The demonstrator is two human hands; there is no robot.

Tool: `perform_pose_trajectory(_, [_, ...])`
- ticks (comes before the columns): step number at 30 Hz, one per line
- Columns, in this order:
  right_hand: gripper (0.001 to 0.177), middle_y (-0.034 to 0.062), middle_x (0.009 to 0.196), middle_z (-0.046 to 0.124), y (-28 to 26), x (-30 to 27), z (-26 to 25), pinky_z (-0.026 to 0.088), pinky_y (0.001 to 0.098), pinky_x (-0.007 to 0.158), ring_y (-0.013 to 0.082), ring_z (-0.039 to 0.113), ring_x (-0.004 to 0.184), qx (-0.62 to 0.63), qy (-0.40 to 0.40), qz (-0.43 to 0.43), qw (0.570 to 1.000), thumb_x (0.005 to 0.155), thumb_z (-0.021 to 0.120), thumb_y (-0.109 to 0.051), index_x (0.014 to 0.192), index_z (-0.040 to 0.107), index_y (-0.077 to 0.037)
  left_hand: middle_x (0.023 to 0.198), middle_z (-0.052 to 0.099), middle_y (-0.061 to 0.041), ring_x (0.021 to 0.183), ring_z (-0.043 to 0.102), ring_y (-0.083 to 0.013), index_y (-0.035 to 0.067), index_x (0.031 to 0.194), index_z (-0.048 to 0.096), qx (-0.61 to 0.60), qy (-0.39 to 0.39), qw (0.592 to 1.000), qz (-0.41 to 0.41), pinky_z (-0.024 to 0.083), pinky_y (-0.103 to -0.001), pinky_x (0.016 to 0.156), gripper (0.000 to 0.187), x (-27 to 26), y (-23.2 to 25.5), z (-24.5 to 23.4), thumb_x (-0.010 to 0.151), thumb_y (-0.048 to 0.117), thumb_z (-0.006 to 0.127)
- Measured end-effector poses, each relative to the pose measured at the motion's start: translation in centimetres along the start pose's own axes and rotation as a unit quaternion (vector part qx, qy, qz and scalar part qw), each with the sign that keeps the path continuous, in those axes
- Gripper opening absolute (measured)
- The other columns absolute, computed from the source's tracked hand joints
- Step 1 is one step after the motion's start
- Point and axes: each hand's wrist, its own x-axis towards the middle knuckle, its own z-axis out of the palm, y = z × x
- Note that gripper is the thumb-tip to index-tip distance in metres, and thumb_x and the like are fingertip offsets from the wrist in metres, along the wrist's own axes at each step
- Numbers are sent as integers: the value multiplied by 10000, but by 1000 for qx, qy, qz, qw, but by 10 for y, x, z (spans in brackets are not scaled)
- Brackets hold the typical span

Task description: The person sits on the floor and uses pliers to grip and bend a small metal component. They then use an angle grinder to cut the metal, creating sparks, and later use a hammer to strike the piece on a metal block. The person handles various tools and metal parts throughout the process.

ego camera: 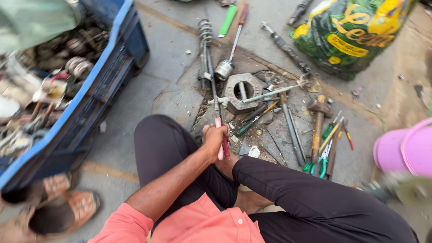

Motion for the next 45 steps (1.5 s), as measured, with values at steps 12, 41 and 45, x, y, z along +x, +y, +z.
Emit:
perform_pose_trajectory(12, [710,105,997,673,-160,-140,-97,541,349,733,183,660,812,-231,126,-167,950,651,815,-201,1305,610,-18,934,610,-79,889,631,-277,122,1117,539,-117,-81,989,-46,554,-480,786,308,53,43,-71,812,90,507])
perform_pose_trajectory(41, [707,245,996,680,-67,-101,-181,555,460,759,317,693,862,-349,381,-116,849,754,727,-470,1194,549,55,1046,591,-126,988,610,-300,61,1229,493,-127,-87,988,12,554,-537,856,442,52,48,-66,788,34,461])
perform_pose_trajectory(45, [778,239,985,697,-86,-94,-177,577,475,779,331,717,860,-500,347,13,794,809,711,-590,1204,563,64,1068,593,-140,1010,604,-314,50,1242,495,-115,-92,989,6,541,-529,887,445,55,48,-67,798,37,467])
